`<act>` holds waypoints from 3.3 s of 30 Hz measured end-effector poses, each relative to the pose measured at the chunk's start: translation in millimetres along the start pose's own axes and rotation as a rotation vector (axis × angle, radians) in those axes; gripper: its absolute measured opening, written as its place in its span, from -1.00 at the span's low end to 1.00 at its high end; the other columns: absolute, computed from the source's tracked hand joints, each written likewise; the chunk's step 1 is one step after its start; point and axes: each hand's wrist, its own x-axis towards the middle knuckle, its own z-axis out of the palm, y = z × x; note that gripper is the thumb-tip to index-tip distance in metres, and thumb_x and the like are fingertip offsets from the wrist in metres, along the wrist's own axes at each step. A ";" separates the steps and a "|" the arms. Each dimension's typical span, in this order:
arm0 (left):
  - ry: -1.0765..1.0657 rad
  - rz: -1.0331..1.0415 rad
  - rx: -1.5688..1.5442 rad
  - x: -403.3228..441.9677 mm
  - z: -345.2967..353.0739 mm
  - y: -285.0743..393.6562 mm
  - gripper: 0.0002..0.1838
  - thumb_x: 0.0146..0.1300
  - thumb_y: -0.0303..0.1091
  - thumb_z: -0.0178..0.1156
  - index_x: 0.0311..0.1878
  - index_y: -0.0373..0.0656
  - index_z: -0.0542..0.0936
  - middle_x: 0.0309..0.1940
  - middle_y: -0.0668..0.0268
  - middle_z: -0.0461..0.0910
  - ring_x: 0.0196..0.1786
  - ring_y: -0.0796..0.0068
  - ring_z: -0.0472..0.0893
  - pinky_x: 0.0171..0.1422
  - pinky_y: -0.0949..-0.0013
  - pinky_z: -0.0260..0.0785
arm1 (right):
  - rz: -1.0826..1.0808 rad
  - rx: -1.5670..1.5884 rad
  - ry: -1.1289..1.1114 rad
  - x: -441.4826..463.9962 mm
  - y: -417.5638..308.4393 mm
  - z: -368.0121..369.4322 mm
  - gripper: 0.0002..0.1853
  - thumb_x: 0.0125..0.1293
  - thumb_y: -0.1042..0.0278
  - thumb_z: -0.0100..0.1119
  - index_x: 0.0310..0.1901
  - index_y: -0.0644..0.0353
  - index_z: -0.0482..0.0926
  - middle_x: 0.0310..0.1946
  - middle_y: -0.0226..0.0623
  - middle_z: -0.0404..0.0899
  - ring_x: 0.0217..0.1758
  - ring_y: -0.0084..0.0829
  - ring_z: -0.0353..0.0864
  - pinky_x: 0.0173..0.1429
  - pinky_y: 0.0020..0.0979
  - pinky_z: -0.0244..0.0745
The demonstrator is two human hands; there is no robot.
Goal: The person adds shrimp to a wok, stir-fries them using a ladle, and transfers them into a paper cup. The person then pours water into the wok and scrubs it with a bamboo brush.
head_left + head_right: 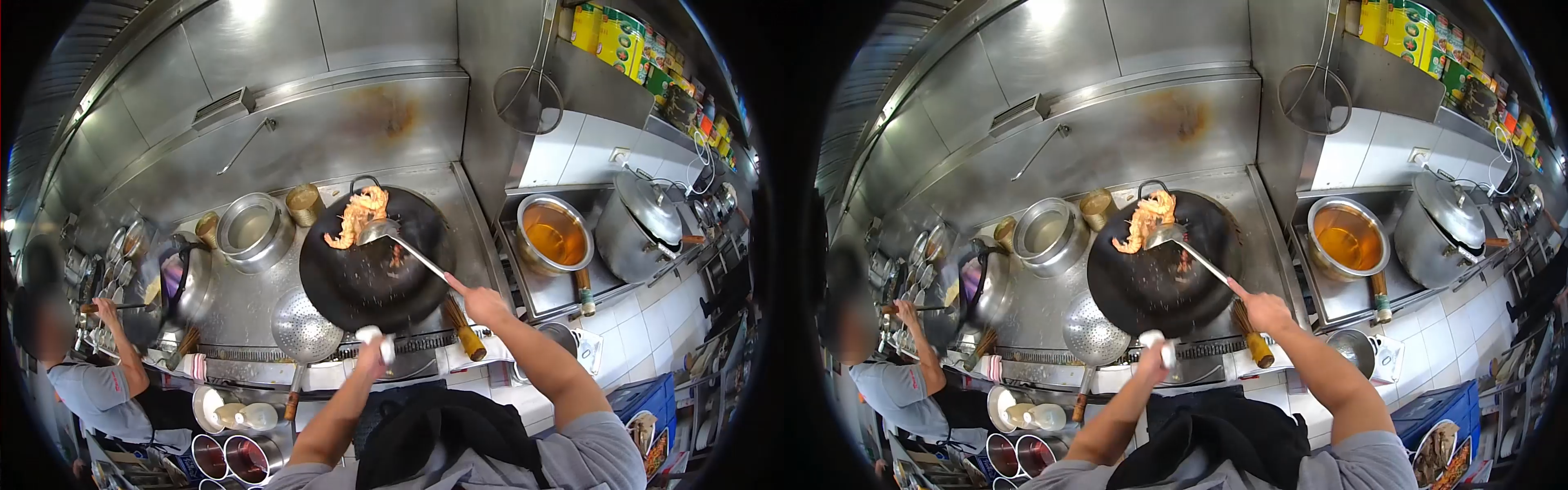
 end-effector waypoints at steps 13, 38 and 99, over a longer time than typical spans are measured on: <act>-0.049 0.026 -0.148 -45.1 21.5 34.5 -0.88 0.41 -0.31 -0.01 -0.10 -0.06 0.48 -0.36 0.30 0.58 -0.35 0.31 0.63 -0.36 0.14 0.52 | -0.134 0.022 -0.401 -112.0 36.5 -76.2 -0.10 0.27 0.39 0.06 0.50 -0.54 -0.19 -0.07 0.14 0.60 -0.17 0.10 0.63 0.03 -0.05 0.48; -0.097 0.075 -0.009 -86.5 63.6 170.8 -0.88 0.38 -0.30 0.02 -0.17 -0.11 0.47 -0.35 0.32 0.55 -0.43 0.40 0.57 -0.52 0.30 0.42 | 0.077 0.359 0.271 -46.6 -114.2 -85.5 -0.15 0.33 0.35 0.03 0.53 -0.27 -0.22 -0.27 0.31 0.59 -0.15 0.25 0.59 0.06 0.08 0.43; 1.971 1.413 -1.603 -497.9 186.1 -447.6 -0.88 0.16 -0.50 0.05 -0.22 -0.14 0.42 -0.51 0.31 0.48 -0.52 0.44 0.56 -0.63 0.38 0.39 | -0.255 -0.095 -2.724 -434.0 -333.5 103.9 -0.25 0.49 0.38 -0.10 0.52 -0.38 -0.26 -0.42 -0.36 0.23 -0.74 -0.72 0.22 -0.66 -0.56 0.29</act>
